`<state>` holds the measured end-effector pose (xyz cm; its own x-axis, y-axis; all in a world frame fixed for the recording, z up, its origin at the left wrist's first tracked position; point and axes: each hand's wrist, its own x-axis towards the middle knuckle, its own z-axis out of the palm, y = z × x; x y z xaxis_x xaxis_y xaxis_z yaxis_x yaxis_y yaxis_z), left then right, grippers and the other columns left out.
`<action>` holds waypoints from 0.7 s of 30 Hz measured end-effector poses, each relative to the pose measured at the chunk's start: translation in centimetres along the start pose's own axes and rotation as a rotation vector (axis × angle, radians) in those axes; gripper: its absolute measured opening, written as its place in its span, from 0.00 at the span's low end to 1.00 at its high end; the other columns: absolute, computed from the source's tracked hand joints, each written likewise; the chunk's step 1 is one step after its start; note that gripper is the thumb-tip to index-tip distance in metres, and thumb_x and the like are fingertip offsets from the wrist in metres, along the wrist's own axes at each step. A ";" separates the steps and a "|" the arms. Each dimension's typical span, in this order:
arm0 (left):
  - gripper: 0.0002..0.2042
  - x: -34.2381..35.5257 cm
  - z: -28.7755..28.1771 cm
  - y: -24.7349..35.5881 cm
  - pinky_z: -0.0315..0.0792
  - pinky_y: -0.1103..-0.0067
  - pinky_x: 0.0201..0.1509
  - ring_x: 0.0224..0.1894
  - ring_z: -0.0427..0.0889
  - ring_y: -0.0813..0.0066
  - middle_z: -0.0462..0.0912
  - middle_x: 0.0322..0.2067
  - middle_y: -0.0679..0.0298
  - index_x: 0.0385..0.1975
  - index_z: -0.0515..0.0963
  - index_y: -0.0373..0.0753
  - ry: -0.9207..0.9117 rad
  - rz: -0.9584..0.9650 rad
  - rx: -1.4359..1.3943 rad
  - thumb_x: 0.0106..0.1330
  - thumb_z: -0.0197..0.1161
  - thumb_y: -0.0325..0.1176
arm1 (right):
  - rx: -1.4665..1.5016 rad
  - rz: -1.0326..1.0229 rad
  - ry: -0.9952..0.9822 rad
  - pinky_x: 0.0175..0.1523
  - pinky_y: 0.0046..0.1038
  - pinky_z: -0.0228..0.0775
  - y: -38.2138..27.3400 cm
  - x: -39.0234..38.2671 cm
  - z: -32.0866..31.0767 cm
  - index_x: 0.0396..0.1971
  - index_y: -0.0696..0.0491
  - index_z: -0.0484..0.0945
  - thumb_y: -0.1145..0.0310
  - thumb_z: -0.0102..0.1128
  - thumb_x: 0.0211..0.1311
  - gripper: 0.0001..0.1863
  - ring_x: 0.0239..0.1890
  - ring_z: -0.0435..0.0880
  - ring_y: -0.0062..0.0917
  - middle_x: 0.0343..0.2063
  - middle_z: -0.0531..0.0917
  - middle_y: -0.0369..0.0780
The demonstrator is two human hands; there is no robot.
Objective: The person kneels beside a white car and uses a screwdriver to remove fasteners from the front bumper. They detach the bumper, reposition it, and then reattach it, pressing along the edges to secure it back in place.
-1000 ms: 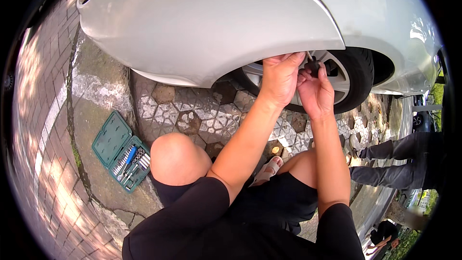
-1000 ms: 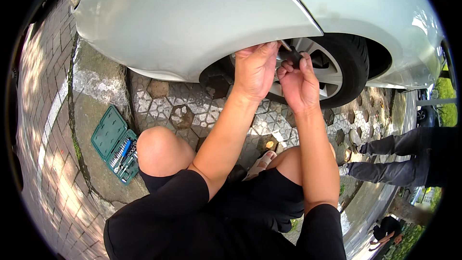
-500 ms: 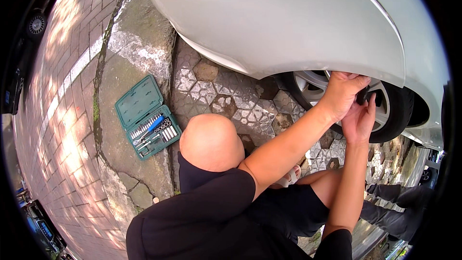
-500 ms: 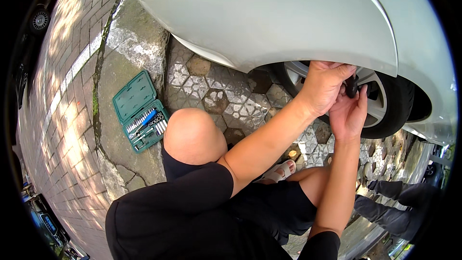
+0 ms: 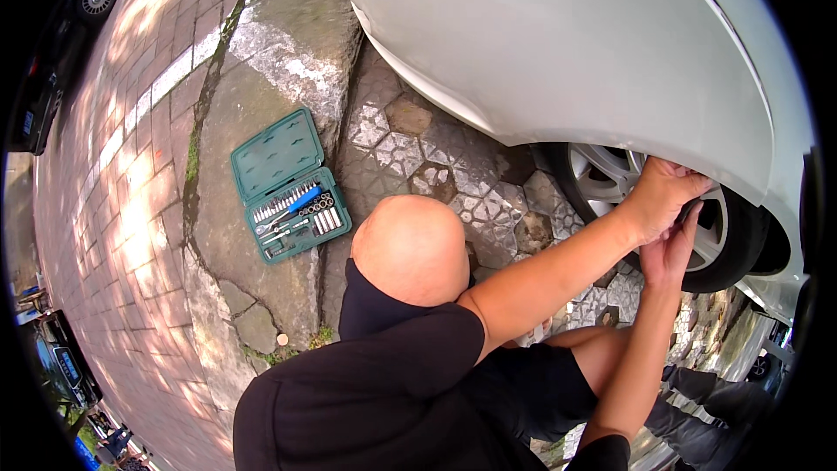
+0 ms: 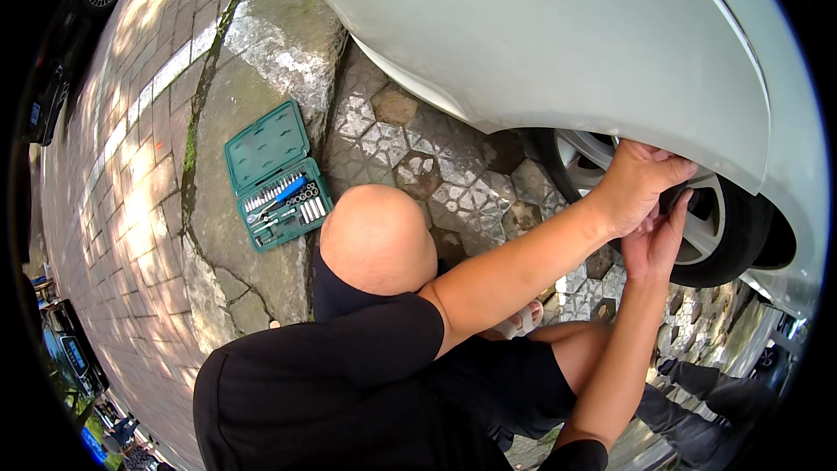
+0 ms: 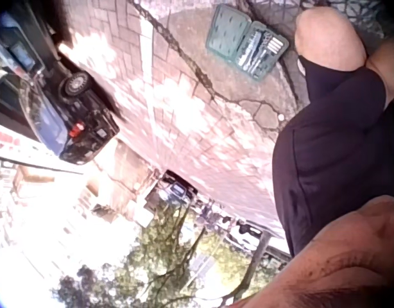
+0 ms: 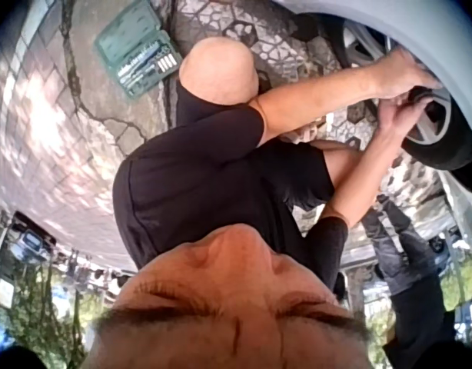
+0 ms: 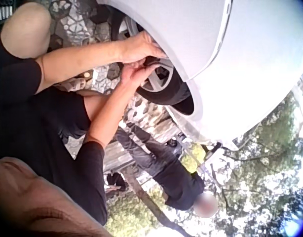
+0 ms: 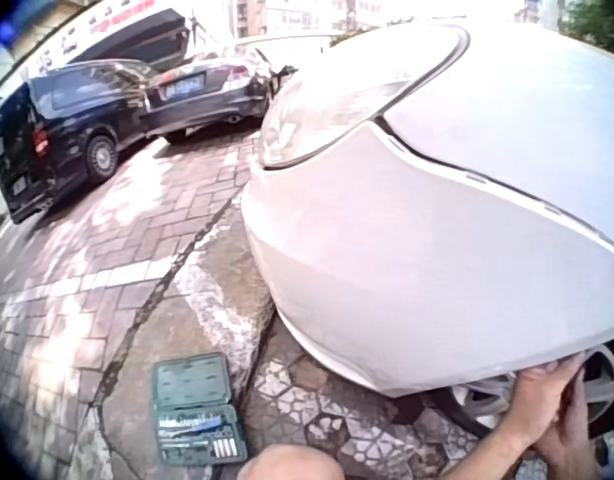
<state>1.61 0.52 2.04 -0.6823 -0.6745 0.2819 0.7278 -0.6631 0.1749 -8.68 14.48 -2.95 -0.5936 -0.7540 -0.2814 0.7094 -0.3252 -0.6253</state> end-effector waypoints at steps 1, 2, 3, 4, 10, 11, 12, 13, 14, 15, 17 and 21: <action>0.15 0.0 -0.1 0.1 0.71 0.75 0.63 0.55 0.78 0.75 0.81 0.49 0.65 0.50 0.77 0.36 0.004 -0.007 0.001 0.64 0.59 0.17 | -0.017 -0.079 0.015 0.72 0.36 0.57 -0.1 0.1 0.2 0.66 0.57 0.64 0.54 0.49 0.75 0.28 0.67 0.69 0.30 0.64 0.71 0.42; 0.15 0.0 -0.1 0.1 0.71 0.75 0.63 0.55 0.78 0.74 0.81 0.49 0.65 0.50 0.77 0.36 0.008 -0.014 0.002 0.64 0.59 0.17 | -0.036 -0.159 0.036 0.73 0.35 0.55 -0.2 0.0 0.4 0.66 0.57 0.64 0.55 0.50 0.74 0.28 0.67 0.68 0.29 0.64 0.71 0.41; 0.15 0.0 0.0 0.1 0.71 0.75 0.63 0.54 0.78 0.75 0.82 0.49 0.65 0.50 0.77 0.36 0.015 -0.017 -0.006 0.64 0.59 0.17 | -0.068 -0.163 -0.039 0.74 0.35 0.54 -0.3 -0.2 0.8 0.65 0.57 0.65 0.54 0.50 0.74 0.28 0.67 0.68 0.29 0.64 0.71 0.41; 0.15 0.0 0.0 0.1 0.71 0.75 0.63 0.54 0.78 0.75 0.82 0.49 0.64 0.50 0.77 0.36 0.021 -0.021 -0.015 0.64 0.59 0.18 | -0.100 -0.167 -0.114 0.74 0.35 0.54 -0.4 -0.4 1.3 0.65 0.58 0.65 0.54 0.50 0.74 0.29 0.67 0.68 0.29 0.64 0.71 0.42; 0.14 0.0 0.1 0.0 0.70 0.75 0.61 0.54 0.77 0.75 0.81 0.49 0.64 0.50 0.77 0.36 0.019 0.017 0.024 0.64 0.61 0.20 | 0.027 0.190 -0.445 0.64 0.32 0.66 0.1 -0.1 0.9 0.59 0.55 0.71 0.53 0.51 0.73 0.24 0.53 0.75 0.26 0.48 0.79 0.38; 0.14 -0.1 0.0 0.0 0.70 0.76 0.60 0.54 0.77 0.75 0.81 0.49 0.64 0.50 0.78 0.36 0.021 0.007 0.024 0.64 0.62 0.20 | 0.038 0.207 -0.496 0.62 0.32 0.67 0.1 0.0 0.8 0.58 0.55 0.72 0.53 0.51 0.73 0.23 0.51 0.76 0.25 0.46 0.79 0.37; 0.14 -0.1 -0.2 0.1 0.70 0.77 0.58 0.54 0.77 0.76 0.81 0.49 0.64 0.49 0.78 0.37 0.024 -0.024 0.032 0.64 0.63 0.21 | -0.014 0.066 -0.360 0.62 0.32 0.67 -0.1 -0.2 1.0 0.58 0.55 0.72 0.53 0.51 0.73 0.24 0.52 0.76 0.26 0.47 0.79 0.37; 0.14 -0.1 -0.4 -0.1 0.70 0.77 0.57 0.54 0.76 0.76 0.81 0.48 0.65 0.49 0.78 0.37 0.029 -0.047 0.016 0.64 0.63 0.21 | -0.065 -0.073 -0.223 0.63 0.32 0.66 -0.2 -0.4 1.3 0.58 0.55 0.72 0.53 0.51 0.73 0.24 0.52 0.76 0.26 0.47 0.79 0.38; 0.13 -0.2 -0.6 -0.2 0.70 0.77 0.57 0.53 0.76 0.76 0.81 0.48 0.65 0.48 0.78 0.37 0.034 -0.069 0.001 0.64 0.63 0.21 | -0.047 -0.156 -0.172 0.65 0.34 0.64 -0.4 -0.5 1.7 0.59 0.55 0.72 0.54 0.51 0.73 0.24 0.54 0.75 0.27 0.49 0.78 0.39; 0.13 -0.2 -0.6 -0.2 0.70 0.77 0.57 0.53 0.76 0.76 0.81 0.47 0.65 0.48 0.78 0.37 0.039 -0.090 -0.013 0.64 0.64 0.21 | -0.068 -0.159 -0.187 0.65 0.34 0.64 -0.3 -0.7 2.3 0.59 0.55 0.72 0.53 0.51 0.73 0.24 0.55 0.74 0.28 0.50 0.78 0.39; 0.12 0.0 -0.3 -0.2 0.72 0.79 0.52 0.49 0.77 0.78 0.81 0.45 0.66 0.47 0.78 0.37 0.039 -0.018 -0.006 0.64 0.64 0.22 | -0.109 -0.161 -0.219 0.67 0.35 0.62 0.2 -1.1 3.8 0.59 0.54 0.72 0.53 0.51 0.73 0.24 0.56 0.74 0.28 0.51 0.78 0.40; 0.11 -0.1 0.2 -0.3 0.73 0.81 0.47 0.44 0.77 0.81 0.81 0.44 0.67 0.46 0.78 0.37 0.043 0.016 0.031 0.64 0.64 0.23 | 0.011 0.147 -0.446 0.58 0.30 0.66 -0.6 -0.1 0.6 0.55 0.53 0.74 0.49 0.51 0.73 0.24 0.48 0.74 0.26 0.43 0.78 0.38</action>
<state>1.48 0.87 2.19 -0.6721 -0.6990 0.2442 0.7402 -0.6419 0.2000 -8.84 14.39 -2.09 -0.2672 -0.9633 -0.0244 0.7791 -0.2011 -0.5938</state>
